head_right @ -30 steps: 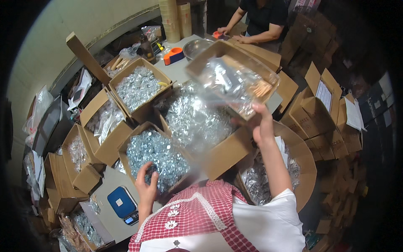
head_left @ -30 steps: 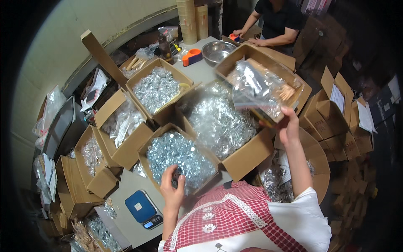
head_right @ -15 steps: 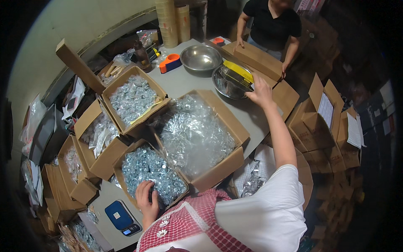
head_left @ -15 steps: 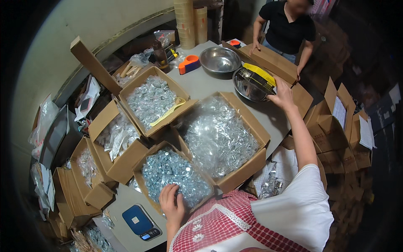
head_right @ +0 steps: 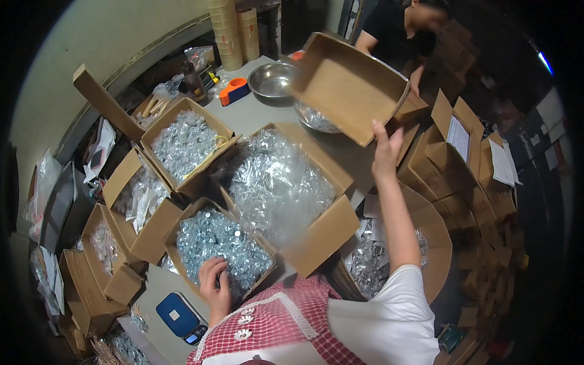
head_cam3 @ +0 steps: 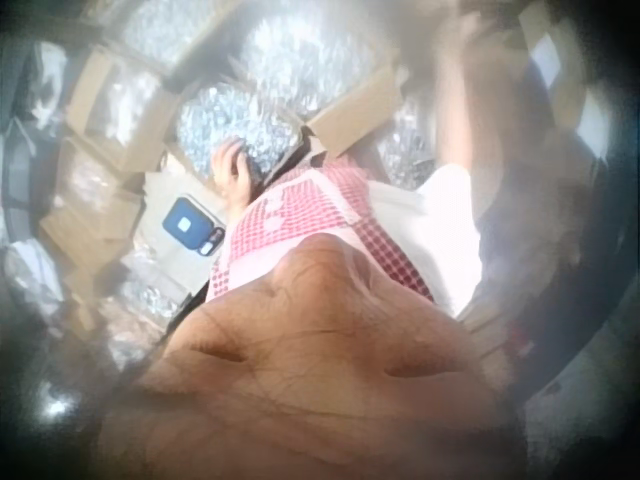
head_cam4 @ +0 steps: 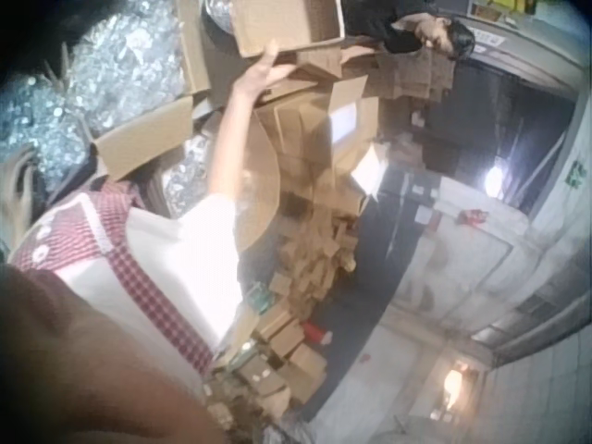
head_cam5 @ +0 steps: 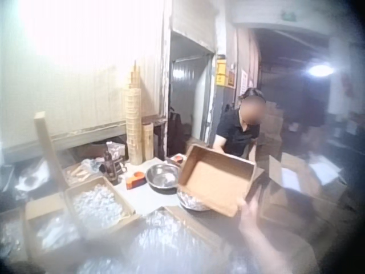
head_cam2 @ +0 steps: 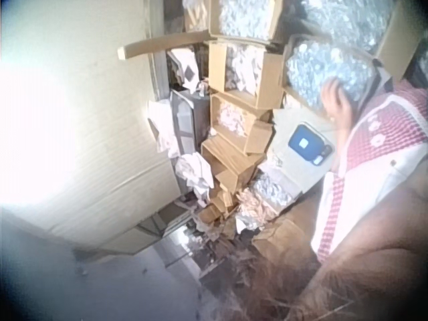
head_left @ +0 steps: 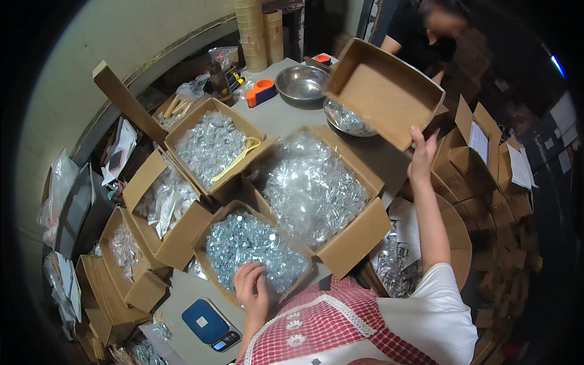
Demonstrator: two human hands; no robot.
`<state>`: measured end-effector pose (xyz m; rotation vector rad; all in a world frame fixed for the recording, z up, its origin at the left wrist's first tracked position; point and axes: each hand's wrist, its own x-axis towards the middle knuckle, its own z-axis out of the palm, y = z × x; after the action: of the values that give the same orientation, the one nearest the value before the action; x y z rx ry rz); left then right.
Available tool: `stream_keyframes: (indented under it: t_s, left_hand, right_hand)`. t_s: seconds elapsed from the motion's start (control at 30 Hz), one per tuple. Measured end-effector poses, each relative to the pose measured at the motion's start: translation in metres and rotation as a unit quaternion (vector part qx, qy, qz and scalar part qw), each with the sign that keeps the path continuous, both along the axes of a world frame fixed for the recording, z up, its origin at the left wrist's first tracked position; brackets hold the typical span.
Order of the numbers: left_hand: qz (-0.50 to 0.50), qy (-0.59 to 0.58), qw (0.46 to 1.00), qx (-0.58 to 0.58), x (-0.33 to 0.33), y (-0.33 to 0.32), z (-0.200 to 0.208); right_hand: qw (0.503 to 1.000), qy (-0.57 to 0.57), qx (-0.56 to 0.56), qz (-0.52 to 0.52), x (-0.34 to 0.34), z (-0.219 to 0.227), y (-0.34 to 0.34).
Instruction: The person repeatedly picks small plastic-wrapped items from open boxes, places them on a digital scale, and then transfers them into a larger cardboard box. The process is repeated continuously throughout the clip.
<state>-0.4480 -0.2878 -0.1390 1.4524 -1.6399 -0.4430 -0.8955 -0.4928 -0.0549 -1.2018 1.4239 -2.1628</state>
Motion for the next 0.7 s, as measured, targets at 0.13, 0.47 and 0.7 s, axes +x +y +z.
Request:
stream_keyframes:
  t_s: [0.13, 0.47, 0.7]
  left_hand:
    - [-0.126, 0.016, 0.987, -0.096, 0.005, 0.005, 0.007]
    - [-0.368, -0.004, 0.929, -0.045, 0.102, 0.115, 0.012]
    - [-0.289, 0.060, 0.954, 0.048, 0.179, 0.176, -0.019]
  right_hand:
    - [0.962, -0.160, 0.133, 0.178, 0.109, -0.010, 0.077]
    - [0.746, -0.005, 0.337, 0.574, 0.413, -0.028, 0.233]
    - [0.719, 0.123, 0.407, 0.550, 0.529, -0.140, 0.264]
